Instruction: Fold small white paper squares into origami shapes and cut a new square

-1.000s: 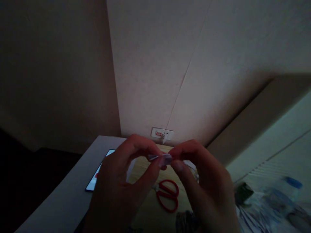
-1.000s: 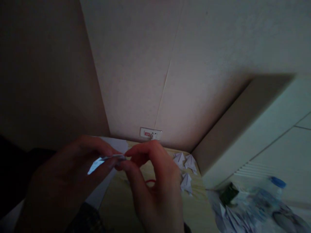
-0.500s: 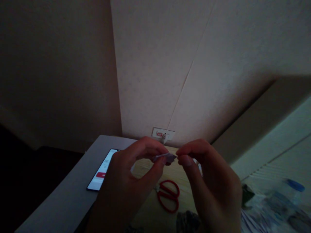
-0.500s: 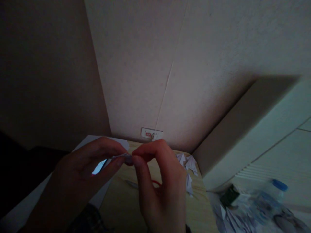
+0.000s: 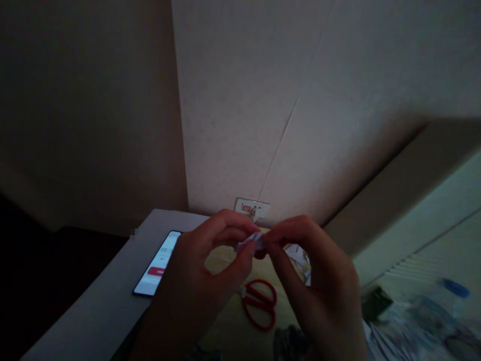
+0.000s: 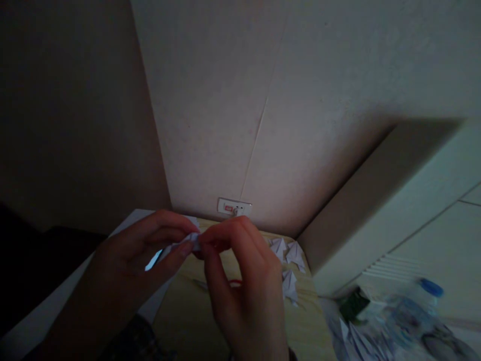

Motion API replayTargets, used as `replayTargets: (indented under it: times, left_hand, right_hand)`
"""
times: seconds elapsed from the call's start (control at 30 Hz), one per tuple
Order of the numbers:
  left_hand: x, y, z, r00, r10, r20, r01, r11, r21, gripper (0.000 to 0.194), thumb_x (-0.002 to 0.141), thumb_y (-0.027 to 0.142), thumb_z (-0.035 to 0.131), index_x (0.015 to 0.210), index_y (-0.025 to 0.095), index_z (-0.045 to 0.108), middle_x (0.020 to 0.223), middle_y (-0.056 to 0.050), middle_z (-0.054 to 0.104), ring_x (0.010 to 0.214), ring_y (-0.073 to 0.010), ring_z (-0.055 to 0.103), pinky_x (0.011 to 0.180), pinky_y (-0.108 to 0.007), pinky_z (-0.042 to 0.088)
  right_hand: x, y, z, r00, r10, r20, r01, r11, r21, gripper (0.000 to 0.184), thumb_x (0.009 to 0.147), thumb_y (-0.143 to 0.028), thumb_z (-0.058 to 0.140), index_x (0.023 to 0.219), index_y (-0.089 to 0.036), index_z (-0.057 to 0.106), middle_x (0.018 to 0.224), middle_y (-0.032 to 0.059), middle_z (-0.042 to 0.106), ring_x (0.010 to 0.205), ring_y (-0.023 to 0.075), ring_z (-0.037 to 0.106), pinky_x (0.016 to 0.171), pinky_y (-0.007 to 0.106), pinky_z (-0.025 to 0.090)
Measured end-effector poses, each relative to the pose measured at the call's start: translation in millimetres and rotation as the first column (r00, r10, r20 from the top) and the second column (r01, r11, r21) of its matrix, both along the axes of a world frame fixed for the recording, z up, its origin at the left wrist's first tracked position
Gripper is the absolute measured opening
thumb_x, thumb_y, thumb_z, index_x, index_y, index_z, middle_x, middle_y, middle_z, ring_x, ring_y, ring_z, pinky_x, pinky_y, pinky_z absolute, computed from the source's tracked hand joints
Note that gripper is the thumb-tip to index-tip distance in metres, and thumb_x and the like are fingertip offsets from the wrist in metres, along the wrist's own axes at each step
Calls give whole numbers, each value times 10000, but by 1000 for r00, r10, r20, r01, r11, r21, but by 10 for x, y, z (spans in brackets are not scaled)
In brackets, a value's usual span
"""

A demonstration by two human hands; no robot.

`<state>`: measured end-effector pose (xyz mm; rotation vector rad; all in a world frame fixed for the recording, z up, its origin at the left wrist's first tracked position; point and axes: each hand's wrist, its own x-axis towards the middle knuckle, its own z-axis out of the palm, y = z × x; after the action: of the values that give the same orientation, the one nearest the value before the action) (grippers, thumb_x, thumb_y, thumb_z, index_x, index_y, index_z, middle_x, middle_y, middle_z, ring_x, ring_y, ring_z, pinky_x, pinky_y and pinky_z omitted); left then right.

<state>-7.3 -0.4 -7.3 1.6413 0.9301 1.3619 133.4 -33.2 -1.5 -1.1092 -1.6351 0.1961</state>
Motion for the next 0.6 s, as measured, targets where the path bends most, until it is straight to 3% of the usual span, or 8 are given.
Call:
replayTargets:
  times: [0.13, 0.47, 0.6]
  left_hand:
    - [-17, 13, -1, 999, -26, -39, 27, 1000, 10, 145, 786, 129, 625, 792, 253, 700, 746, 40, 753, 725, -144, 732, 677, -209, 580]
    - [12, -32, 28, 996, -66, 66, 71, 994, -78, 149, 763, 126, 628, 705, 252, 683, 665, 65, 724, 647, -109, 703, 641, -165, 551]
    - [-7, -65, 66, 986, -125, 110, 139, 981, -136, 150, 760, 125, 633, 687, 248, 679, 617, 67, 696, 612, -112, 690, 602, -169, 554]
  right_hand:
    - [6, -1, -11, 1000, 6, 19, -6, 1000, 25, 179, 862, -55, 590, 826, -228, 617, 757, -43, 657, 689, 107, 642, 624, 213, 508]
    - [96, -33, -18, 988, 57, 145, -68, 995, 76, 177, 883, -68, 596, 882, -235, 653, 830, -30, 623, 719, 87, 630, 614, 183, 498]
    - [119, -75, -25, 979, 81, 186, -97, 992, 79, 205, 882, -58, 589, 899, -249, 662, 838, -27, 603, 720, 97, 609, 601, 202, 485]
